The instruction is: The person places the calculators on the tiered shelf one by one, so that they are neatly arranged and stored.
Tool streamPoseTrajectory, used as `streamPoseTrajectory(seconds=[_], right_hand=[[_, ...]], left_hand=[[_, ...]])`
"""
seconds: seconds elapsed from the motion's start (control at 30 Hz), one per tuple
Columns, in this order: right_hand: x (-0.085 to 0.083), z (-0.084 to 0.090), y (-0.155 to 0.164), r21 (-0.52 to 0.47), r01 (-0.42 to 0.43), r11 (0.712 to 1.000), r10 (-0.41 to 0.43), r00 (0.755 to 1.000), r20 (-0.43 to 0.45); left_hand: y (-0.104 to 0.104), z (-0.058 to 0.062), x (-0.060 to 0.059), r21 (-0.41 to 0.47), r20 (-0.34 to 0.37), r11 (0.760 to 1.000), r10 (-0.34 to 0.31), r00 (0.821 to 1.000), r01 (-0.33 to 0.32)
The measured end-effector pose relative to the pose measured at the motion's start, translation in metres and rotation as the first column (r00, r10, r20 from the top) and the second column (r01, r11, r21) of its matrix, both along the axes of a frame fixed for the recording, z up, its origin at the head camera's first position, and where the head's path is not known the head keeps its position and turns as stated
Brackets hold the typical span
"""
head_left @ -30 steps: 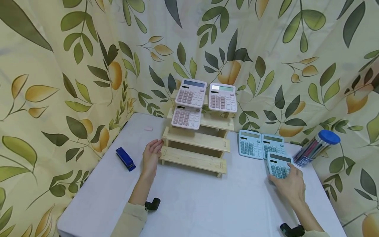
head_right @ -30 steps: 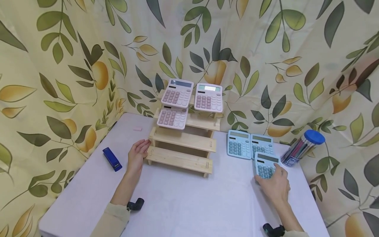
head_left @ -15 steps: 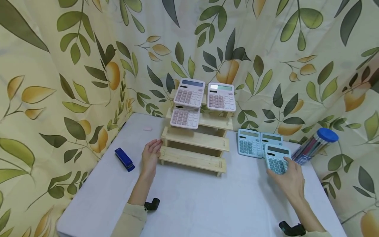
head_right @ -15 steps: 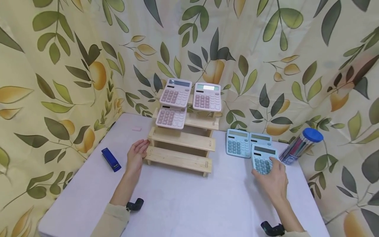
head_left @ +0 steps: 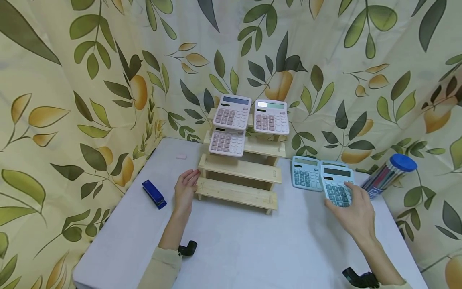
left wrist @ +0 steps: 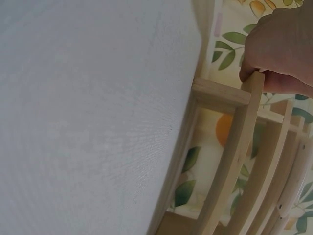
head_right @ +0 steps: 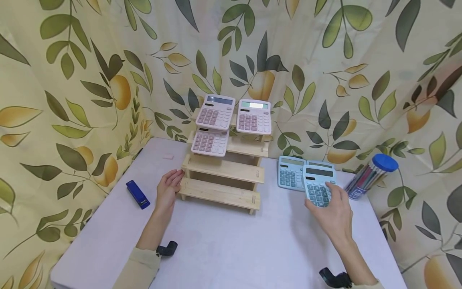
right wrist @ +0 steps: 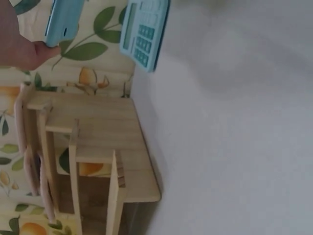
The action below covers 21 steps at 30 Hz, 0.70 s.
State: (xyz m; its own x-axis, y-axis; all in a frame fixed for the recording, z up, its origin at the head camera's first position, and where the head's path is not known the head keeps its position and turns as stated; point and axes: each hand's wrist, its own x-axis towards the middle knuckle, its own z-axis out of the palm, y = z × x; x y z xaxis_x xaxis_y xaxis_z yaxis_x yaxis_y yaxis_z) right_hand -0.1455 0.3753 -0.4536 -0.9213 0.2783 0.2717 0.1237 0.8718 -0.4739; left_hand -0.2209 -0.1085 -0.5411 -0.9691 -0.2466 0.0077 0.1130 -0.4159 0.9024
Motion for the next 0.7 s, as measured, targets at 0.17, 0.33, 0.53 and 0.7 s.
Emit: streamPoseTrajectory(seconds=[0.17, 0.33, 0.53, 0.7], right_hand=[[0.001, 0.01, -0.008, 0.009, -0.019, 1.0, 0.02, 1.0, -0.021], [0.003, 0.018, -0.014, 0.006, -0.037, 0.999, 0.037, 0.999, -0.029], [0.004, 0.024, -0.019, 0.01, -0.063, 0.998, 0.064, 0.996, -0.058], [0.001, 0.03, -0.024, 0.009, -0.088, 0.996, 0.089, 0.993, -0.074]], left_hand=[[0.0, 0.001, 0.0, 0.0, 0.007, 1.0, -0.006, 1.0, 0.006], [0.0, 0.001, -0.001, 0.002, 0.008, 1.0, 0.001, 1.0, -0.001], [0.001, 0.001, 0.001, 0.007, 0.014, 1.0, 0.002, 1.0, -0.003], [0.0, 0.002, 0.0, 0.003, 0.011, 1.0, 0.004, 1.0, -0.004]])
